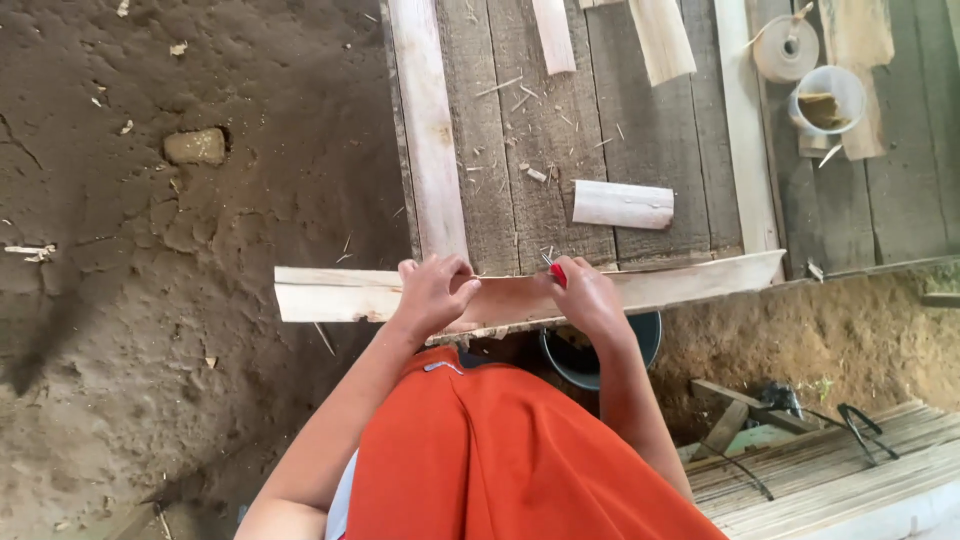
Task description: Trimming and cutting thin strips of wood or bark to size using a utility knife on a wooden workshop floor.
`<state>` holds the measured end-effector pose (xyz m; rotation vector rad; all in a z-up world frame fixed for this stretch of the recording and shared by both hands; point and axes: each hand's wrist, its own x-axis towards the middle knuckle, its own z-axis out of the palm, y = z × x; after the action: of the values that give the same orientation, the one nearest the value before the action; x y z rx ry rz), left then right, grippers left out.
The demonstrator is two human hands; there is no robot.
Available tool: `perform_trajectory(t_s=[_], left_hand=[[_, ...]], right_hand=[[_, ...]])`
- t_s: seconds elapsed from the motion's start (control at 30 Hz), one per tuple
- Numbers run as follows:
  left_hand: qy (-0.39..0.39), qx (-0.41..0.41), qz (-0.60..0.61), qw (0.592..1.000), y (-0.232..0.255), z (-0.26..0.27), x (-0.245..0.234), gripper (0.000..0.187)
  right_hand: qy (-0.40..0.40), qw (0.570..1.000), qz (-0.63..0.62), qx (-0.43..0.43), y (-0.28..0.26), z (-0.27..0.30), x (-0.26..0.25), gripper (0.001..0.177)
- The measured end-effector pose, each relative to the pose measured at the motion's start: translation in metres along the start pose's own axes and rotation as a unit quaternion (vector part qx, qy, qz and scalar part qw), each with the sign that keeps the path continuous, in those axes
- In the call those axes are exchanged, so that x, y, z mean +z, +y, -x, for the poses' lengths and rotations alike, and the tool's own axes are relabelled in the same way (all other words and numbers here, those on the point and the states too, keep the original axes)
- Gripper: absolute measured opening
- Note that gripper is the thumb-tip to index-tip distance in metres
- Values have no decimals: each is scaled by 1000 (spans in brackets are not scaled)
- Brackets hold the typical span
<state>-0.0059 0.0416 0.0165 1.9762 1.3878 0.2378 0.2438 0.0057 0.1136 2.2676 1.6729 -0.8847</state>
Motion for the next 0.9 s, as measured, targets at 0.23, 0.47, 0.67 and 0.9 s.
perform_trajectory(t_s=[0.23,0.47,0.67,0.9], left_hand=[[21,103,123,987,43,-3,-49,18],[-14,78,136,988,61,0,-71,28],[31,7,46,998,26,-55,3,36],[160,-23,33,986,23,-111,0,24]], right_hand=[[-23,999,-7,-36,-20,26,-80,34],[31,999,36,1,19,8,-83,32],[150,988,30,15,50,-48,-50,29],[229,965,-83,102,86,-78,-8,25]])
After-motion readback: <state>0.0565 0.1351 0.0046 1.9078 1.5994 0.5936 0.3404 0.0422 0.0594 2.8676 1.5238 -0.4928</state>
